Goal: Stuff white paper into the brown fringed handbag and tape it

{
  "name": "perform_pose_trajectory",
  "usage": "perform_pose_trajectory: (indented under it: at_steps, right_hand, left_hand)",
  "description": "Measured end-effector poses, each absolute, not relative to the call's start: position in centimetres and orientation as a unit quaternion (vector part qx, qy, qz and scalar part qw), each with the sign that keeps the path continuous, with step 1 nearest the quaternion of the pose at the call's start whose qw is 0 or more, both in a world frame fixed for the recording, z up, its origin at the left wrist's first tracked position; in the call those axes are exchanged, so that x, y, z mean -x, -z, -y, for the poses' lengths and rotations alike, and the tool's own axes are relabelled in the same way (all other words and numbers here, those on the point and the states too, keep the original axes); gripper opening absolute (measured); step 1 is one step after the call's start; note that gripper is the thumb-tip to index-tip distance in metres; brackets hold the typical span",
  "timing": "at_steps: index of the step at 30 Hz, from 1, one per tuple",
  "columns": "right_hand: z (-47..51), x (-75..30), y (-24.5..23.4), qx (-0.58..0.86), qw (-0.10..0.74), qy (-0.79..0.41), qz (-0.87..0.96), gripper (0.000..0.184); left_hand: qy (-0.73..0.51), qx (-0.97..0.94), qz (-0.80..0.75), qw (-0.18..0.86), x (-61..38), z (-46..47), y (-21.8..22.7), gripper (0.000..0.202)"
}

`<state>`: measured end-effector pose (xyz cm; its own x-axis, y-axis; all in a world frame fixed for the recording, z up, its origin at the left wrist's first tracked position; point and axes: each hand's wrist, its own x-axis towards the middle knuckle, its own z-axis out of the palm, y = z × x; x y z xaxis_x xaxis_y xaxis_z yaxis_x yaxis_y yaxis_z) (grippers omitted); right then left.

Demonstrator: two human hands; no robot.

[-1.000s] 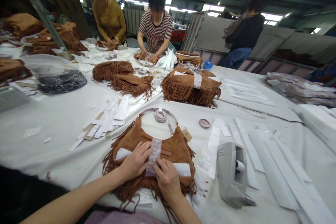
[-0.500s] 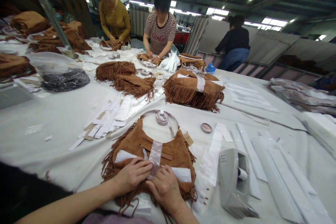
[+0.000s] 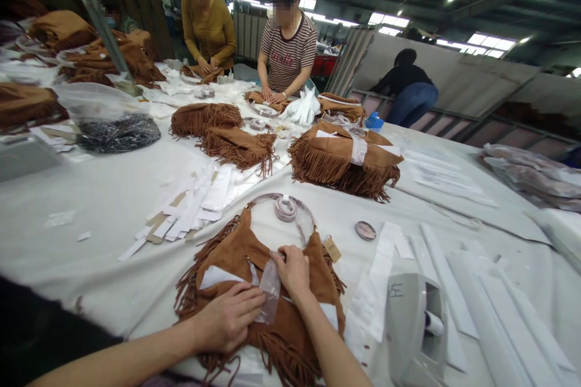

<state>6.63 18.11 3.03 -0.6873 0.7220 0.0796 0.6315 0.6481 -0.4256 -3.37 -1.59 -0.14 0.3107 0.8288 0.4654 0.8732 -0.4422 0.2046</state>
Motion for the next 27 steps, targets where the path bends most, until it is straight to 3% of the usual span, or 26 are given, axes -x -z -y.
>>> perform_pose_trajectory:
  at_steps: [6, 16, 21, 27]
  right_hand:
    - [-17.9, -6.3, -2.1, 0.374, 0.114, -0.1, 0.915, 0.024]
    - [-18.9, -5.0, -4.1, 0.377, 0.075, -0.087, 0.919, 0.029]
    - [-18.7, -1.7, -4.5, 0.349, 0.112, -0.091, 0.926, 0.032]
    - [-18.0, 0.5, -1.8, 0.302, 0.155, -0.037, 0.94, 0.032]
  left_hand:
    - [0.256, 0.815, 0.518, 0.047, 3.6, 1.5, 0.1, 0.034]
    - [0.266, 0.809, 0.521, 0.056, 3.2, 1.5, 0.1, 0.027]
    - [0.265, 0.809, 0.521, 0.056, 3.3, 1.3, 0.2, 0.025]
    - [0.259, 0.816, 0.514, 0.047, 3.6, 1.2, 0.6, 0.019]
